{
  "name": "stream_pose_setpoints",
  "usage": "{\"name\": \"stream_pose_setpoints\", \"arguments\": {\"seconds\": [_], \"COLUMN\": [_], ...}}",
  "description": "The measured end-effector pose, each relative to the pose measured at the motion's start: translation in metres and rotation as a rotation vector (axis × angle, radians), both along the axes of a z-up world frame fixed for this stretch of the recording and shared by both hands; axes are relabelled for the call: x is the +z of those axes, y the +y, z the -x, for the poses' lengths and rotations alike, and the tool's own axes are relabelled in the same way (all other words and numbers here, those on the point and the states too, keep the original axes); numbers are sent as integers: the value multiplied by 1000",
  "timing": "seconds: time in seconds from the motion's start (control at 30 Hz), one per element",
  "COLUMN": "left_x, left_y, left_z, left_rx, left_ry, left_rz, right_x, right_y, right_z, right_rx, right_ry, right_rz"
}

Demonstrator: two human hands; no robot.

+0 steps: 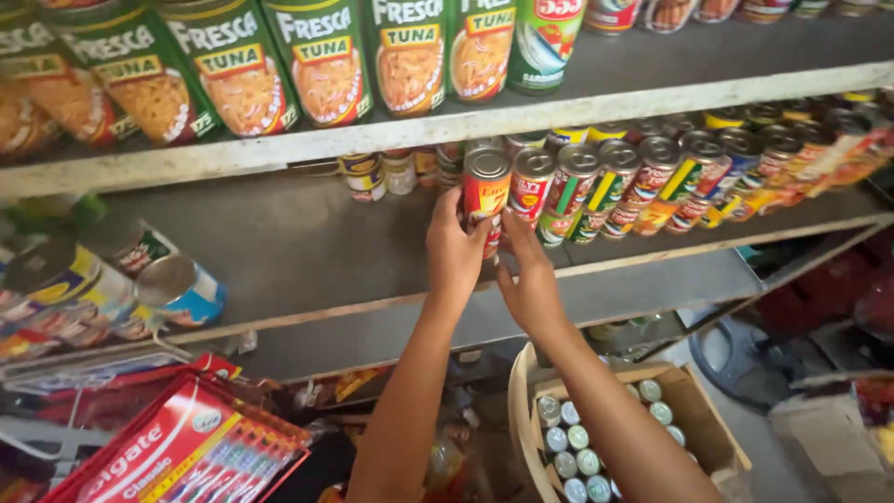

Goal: Stocking canned goods from a box onto retail shelves.

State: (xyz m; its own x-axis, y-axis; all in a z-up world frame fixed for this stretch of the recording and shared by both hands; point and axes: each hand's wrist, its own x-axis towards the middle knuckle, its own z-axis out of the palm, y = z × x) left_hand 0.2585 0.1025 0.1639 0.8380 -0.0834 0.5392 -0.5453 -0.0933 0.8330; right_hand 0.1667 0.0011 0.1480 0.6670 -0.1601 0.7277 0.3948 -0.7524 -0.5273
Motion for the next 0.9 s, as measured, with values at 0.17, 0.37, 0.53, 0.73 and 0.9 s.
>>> {"name": "stream_pose_setpoints", "arguments": {"seconds": [0.17, 0.37, 0.53, 0.73, 0.9], "left_x": [-19, -46, -46, -23, -35], "left_y": [-11, -16, -16, -17, -22], "left_z": [-13, -28, -23, -17, -14], "left_rx": [-17, -16, -31, 67, 21], "left_ry": [-2, -93, -57, -84, -234], "left_rz": [-7, 1, -60, -210, -183], "right_x": [-12, -8, -14, -20, -35], "right_y": [-3, 0, 0, -13, -34], "right_z": [-9, -13, -10, 3, 37], "right_rx": [-62, -68, -65, -18, 44], "right_ry": [72, 96, 98, 102, 142], "right_rz": [-18, -33, -29, -19, -147]}}
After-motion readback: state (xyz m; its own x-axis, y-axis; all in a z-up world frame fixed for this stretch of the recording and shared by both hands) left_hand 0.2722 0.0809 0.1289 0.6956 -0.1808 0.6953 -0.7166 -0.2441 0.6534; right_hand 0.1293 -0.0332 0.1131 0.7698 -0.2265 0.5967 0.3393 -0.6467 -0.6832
